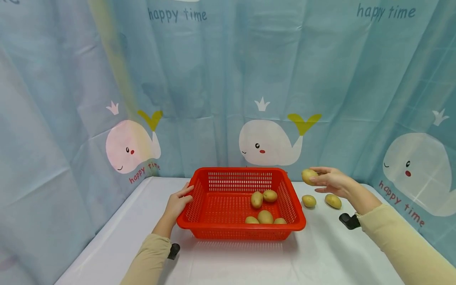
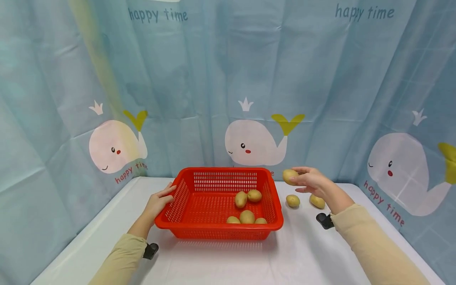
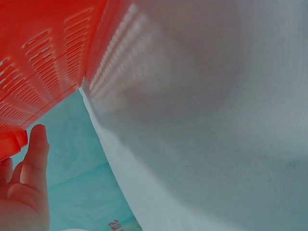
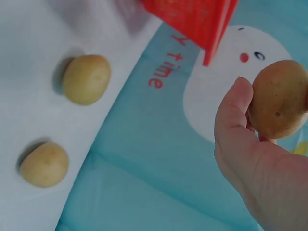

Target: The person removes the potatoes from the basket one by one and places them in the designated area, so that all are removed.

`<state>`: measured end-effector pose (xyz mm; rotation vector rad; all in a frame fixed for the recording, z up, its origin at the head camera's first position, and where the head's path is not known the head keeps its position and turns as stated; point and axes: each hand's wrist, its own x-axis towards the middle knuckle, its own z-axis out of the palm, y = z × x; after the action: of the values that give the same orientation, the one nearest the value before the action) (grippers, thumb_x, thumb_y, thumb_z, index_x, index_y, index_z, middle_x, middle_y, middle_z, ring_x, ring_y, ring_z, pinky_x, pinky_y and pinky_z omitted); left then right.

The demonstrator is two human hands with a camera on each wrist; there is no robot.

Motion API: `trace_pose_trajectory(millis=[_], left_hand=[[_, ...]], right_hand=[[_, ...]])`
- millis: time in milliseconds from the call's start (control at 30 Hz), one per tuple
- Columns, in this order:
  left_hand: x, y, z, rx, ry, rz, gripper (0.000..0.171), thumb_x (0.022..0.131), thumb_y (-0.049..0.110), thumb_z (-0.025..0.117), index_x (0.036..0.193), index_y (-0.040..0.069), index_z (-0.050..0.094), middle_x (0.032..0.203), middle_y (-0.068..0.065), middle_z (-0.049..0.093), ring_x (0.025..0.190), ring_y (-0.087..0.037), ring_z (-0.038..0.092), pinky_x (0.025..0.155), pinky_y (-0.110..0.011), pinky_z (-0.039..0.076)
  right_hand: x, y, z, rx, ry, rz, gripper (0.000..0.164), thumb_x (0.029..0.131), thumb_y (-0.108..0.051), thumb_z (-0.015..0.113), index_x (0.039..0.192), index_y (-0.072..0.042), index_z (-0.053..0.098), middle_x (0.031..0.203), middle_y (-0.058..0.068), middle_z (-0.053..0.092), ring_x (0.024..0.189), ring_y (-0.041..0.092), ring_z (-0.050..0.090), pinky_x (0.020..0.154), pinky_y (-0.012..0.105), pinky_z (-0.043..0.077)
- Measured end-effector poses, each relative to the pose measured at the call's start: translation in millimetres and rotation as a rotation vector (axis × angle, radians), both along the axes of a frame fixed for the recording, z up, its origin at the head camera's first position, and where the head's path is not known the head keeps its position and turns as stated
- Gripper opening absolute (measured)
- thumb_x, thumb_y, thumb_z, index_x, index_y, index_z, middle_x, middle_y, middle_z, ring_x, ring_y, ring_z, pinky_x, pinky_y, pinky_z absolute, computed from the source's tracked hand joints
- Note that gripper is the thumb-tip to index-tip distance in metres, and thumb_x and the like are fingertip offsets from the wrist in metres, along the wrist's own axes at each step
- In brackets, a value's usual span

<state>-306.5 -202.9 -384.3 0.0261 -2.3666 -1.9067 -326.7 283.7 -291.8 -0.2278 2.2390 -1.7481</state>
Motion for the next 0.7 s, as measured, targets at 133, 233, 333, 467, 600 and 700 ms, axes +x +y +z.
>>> trace_pose_trajectory(millis=[133, 233, 333, 467, 600, 700], left_hand=[[-0.6, -0.9, -0.8, 0.011, -0.008, -0.002, 0.053, 0.091, 0.002, 0.047, 0.144, -0.001, 0.043, 0.157, -0.011, 0.025, 0.145, -0.035, 0.018, 0.11, -0.049, 0.028], [-0.7, -0.8, -1.8, 0.016, -0.01, -0.003, 0.053, 0.091, 0.002, 0.047, 0.143, -0.002, 0.043, 0.156, -0.011, 0.024, 0.145, -0.034, 0.018, 0.111, -0.048, 0.028], [-0.9, -0.1, -2.4, 0.021, -0.006, -0.003, 0.053, 0.091, 0.002, 0.047, 0.143, -0.002, 0.042, 0.156, -0.011, 0.025, 0.145, -0.035, 0.018, 0.11, -0.049, 0.028], [0.0, 1.2, -1.8, 0.013, 0.001, -0.001, 0.053, 0.09, 0.002, 0.047, 0.143, -0.002, 0.043, 0.156, -0.011, 0.026, 0.144, -0.036, 0.019, 0.109, -0.05, 0.03], [2.1, 1.6, -1.1, 0.002, 0.006, 0.014, 0.054, 0.089, 0.002, 0.047, 0.143, -0.001, 0.045, 0.156, -0.009, 0.028, 0.144, -0.034, 0.021, 0.109, -0.048, 0.031], [2.3, 1.5, -0.5, 0.007, 0.004, 0.014, 0.054, 0.089, 0.002, 0.047, 0.143, -0.001, 0.044, 0.156, -0.009, 0.028, 0.144, -0.034, 0.02, 0.11, -0.049, 0.03]], right_hand=[[-0.6, 8.0, -3.5, 0.009, -0.007, -0.02, 0.07, 0.097, -0.012, 0.056, 0.147, 0.014, 0.015, 0.101, -0.006, 0.059, 0.095, 0.012, 0.06, 0.098, 0.048, 0.044], [-0.5, 12.8, -5.7, 0.009, -0.011, -0.03, 0.069, 0.097, -0.012, 0.056, 0.147, 0.014, 0.017, 0.102, -0.005, 0.059, 0.095, 0.012, 0.06, 0.096, 0.044, 0.047], [-0.6, 18.4, -7.7, -0.005, -0.002, -0.035, 0.071, 0.096, -0.012, 0.058, 0.147, 0.014, 0.016, 0.103, -0.003, 0.058, 0.095, 0.014, 0.061, 0.092, 0.039, 0.05], [-0.7, 26.3, -9.4, -0.034, -0.003, -0.061, 0.075, 0.095, -0.01, 0.06, 0.148, 0.014, 0.013, 0.101, -0.003, 0.058, 0.092, 0.013, 0.063, 0.087, 0.033, 0.052], [-0.8, 36.0, -10.7, -0.066, -0.02, -0.109, 0.08, 0.093, -0.008, 0.061, 0.15, 0.012, 0.008, 0.099, -0.005, 0.057, 0.087, 0.009, 0.063, 0.085, 0.032, 0.053], [-0.5, 45.1, -11.8, -0.068, -0.03, -0.16, 0.082, 0.093, -0.007, 0.062, 0.15, 0.011, 0.007, 0.099, -0.004, 0.055, 0.084, 0.007, 0.063, 0.084, 0.032, 0.053]])
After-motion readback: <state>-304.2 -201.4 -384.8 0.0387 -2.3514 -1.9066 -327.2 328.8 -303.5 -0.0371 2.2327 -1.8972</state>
